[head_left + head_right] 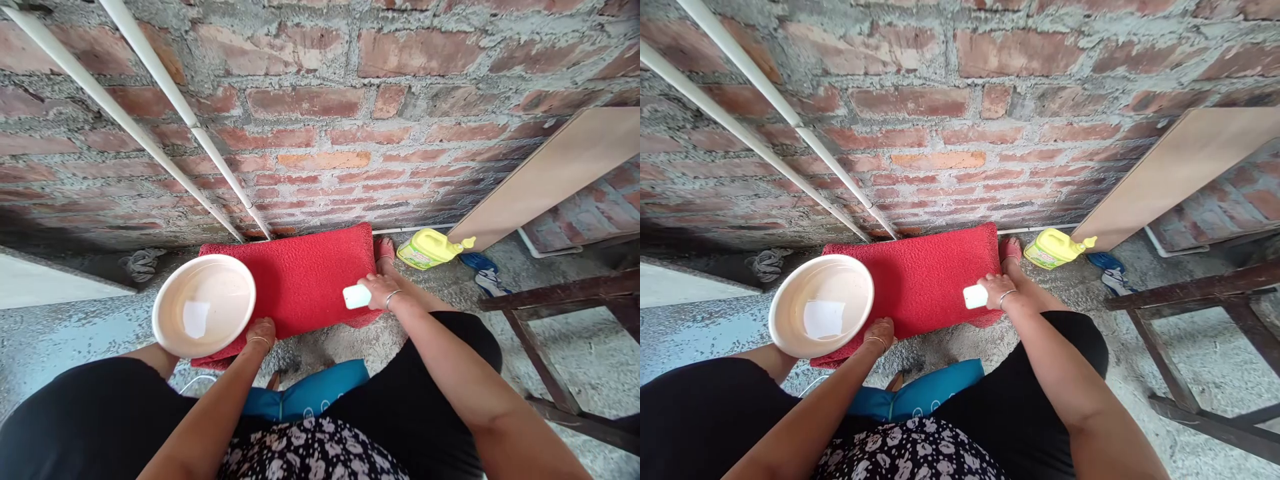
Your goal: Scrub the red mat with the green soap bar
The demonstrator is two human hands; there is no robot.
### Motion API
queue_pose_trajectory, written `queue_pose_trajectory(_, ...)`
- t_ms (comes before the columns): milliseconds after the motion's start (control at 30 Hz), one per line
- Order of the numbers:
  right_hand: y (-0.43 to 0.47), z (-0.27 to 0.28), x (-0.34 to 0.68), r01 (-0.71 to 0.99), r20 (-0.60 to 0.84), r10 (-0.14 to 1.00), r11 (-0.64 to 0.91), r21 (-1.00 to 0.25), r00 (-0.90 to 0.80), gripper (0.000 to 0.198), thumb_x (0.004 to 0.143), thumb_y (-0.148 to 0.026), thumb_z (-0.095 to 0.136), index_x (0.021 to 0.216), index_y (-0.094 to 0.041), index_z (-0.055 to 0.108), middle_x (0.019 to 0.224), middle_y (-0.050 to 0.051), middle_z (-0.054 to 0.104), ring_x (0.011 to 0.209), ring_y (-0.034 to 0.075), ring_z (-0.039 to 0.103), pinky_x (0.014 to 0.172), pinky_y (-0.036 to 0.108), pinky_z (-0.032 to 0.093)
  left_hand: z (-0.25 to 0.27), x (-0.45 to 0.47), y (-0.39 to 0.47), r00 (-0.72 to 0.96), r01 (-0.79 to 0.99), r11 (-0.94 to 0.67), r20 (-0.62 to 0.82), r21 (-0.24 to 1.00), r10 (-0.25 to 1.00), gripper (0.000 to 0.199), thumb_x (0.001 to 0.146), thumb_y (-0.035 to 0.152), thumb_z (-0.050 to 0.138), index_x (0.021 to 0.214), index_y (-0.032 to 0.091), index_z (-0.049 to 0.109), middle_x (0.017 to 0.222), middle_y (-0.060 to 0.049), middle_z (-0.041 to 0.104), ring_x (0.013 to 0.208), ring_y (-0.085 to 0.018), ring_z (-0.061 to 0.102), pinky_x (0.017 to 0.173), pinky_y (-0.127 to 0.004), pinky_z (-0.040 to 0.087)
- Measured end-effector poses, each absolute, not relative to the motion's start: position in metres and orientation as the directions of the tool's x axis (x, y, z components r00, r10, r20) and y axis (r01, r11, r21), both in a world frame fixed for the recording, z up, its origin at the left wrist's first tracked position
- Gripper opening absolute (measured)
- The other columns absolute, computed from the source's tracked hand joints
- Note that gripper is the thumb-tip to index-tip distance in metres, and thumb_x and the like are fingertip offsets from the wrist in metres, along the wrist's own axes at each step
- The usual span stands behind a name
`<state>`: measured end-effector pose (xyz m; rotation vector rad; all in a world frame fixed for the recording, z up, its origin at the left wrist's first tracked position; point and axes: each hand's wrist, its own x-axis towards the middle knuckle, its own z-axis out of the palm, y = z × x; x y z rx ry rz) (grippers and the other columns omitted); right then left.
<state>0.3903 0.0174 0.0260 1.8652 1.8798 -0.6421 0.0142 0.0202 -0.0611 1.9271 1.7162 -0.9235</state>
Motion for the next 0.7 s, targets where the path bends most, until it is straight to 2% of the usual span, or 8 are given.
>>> queue_pose_trajectory(100, 0.014, 0.021, 0.382, 0.998, -0.605, 0.795, 0.051, -0.021, -0.054, 0.040, 0.074, -0.034, 0.059, 0.113, -0.027, 0.059, 0.114, 0.006, 0.058, 0.104, 0.025, 0.050, 0.092, 0.040, 0.032, -0.060, 0.012, 0.020, 0.042, 0.977, -0.175, -0.698, -0.121, 0.715, 0.049, 0.069, 0.028, 0.068, 0.111, 0.006, 0.054, 0.111, -0.021, 0.059, 0.102, -0.026, 0.061, 0.082, -0.031, 0.048)
queue_pose_trajectory(200, 0.017, 0.033, 0.405, 0.991, -0.587, 0.807, 0.019, 0.135, 0.065, 0.026, 0.080, -0.023, 0.050, 0.101, -0.020, 0.065, 0.109, 0.013, 0.059, 0.103, 0.028, 0.052, 0.092, 0.046, 0.029, -0.063, 0.011, 0.019, 0.054, 0.977, -0.181, -0.686, -0.114, 0.725, 0.048, 0.070, 0.028, 0.068, 0.110, 0.005, 0.054, 0.109, -0.022, 0.059, 0.100, -0.026, 0.062, 0.081, -0.032, 0.048)
queue_pose_trajectory(300, 0.022, 0.046, 0.416, 0.975, -0.556, 0.818, -0.021, 0.222, 0.144, 0.029, 0.082, -0.021, 0.047, 0.107, -0.017, 0.062, 0.112, 0.016, 0.057, 0.103, 0.031, 0.051, 0.089, 0.049, 0.029, -0.067, 0.011, 0.018, 0.059, 0.974, -0.193, -0.684, -0.121, 0.727, 0.048, 0.070, 0.028, 0.068, 0.110, 0.004, 0.054, 0.108, -0.023, 0.059, 0.100, -0.026, 0.062, 0.080, -0.032, 0.048)
queue_pose_trajectory(367, 0.023, 0.046, 0.397, 0.989, -0.566, 0.822, 0.030, 0.145, 0.059, 0.040, 0.075, -0.025, 0.056, 0.114, -0.020, 0.057, 0.115, 0.014, 0.055, 0.103, 0.029, 0.051, 0.088, 0.045, 0.031, -0.067, 0.012, 0.018, 0.050, 0.972, -0.195, -0.689, -0.135, 0.723, 0.051, 0.070, 0.029, 0.069, 0.111, 0.004, 0.053, 0.109, -0.024, 0.058, 0.101, -0.027, 0.061, 0.080, -0.032, 0.048)
queue_pose_trajectory(433, 0.018, 0.037, 0.357, 0.994, -0.559, 0.825, 0.106, 0.015, -0.079, 0.051, 0.067, -0.030, 0.062, 0.117, -0.022, 0.053, 0.115, 0.011, 0.055, 0.102, 0.027, 0.052, 0.086, 0.041, 0.033, -0.064, 0.014, 0.019, 0.043, 0.971, -0.194, -0.696, -0.140, 0.717, 0.052, 0.070, 0.029, 0.069, 0.112, 0.003, 0.053, 0.110, -0.024, 0.058, 0.103, -0.028, 0.060, 0.081, -0.032, 0.048)
queue_pose_trajectory(533, 0.007, 0.018, 0.288, 0.966, -0.523, 0.812, 0.218, -0.138, -0.258, 0.053, 0.067, -0.034, 0.061, 0.117, -0.022, 0.051, 0.114, 0.010, 0.055, 0.099, 0.026, 0.053, 0.085, 0.040, 0.034, -0.059, 0.016, 0.019, 0.039, 0.971, -0.192, -0.699, -0.142, 0.714, 0.050, 0.071, 0.028, 0.067, 0.112, 0.004, 0.052, 0.111, -0.023, 0.058, 0.103, -0.028, 0.060, 0.082, -0.032, 0.048)
queue_pose_trajectory(633, 0.002, 0.008, 0.267, 0.945, -0.515, 0.793, 0.284, -0.160, -0.326, 0.049, 0.069, -0.031, 0.059, 0.116, -0.020, 0.052, 0.115, 0.012, 0.056, 0.101, 0.025, 0.054, 0.088, 0.041, 0.033, -0.056, 0.016, 0.019, 0.029, 0.971, -0.187, -0.703, -0.149, 0.711, 0.048, 0.071, 0.028, 0.067, 0.112, 0.005, 0.053, 0.111, -0.022, 0.058, 0.103, -0.027, 0.060, 0.083, -0.032, 0.048)
queue_pose_trajectory(700, 0.005, 0.010, 0.294, 0.961, -0.550, 0.790, 0.251, -0.113, -0.271, 0.044, 0.069, -0.028, 0.060, 0.113, -0.021, 0.055, 0.113, 0.012, 0.057, 0.101, 0.026, 0.054, 0.088, 0.041, 0.033, -0.057, 0.016, 0.018, 0.028, 0.971, -0.185, -0.704, -0.148, 0.710, 0.049, 0.071, 0.029, 0.067, 0.112, 0.006, 0.053, 0.111, -0.021, 0.058, 0.103, -0.027, 0.060, 0.083, -0.032, 0.048)
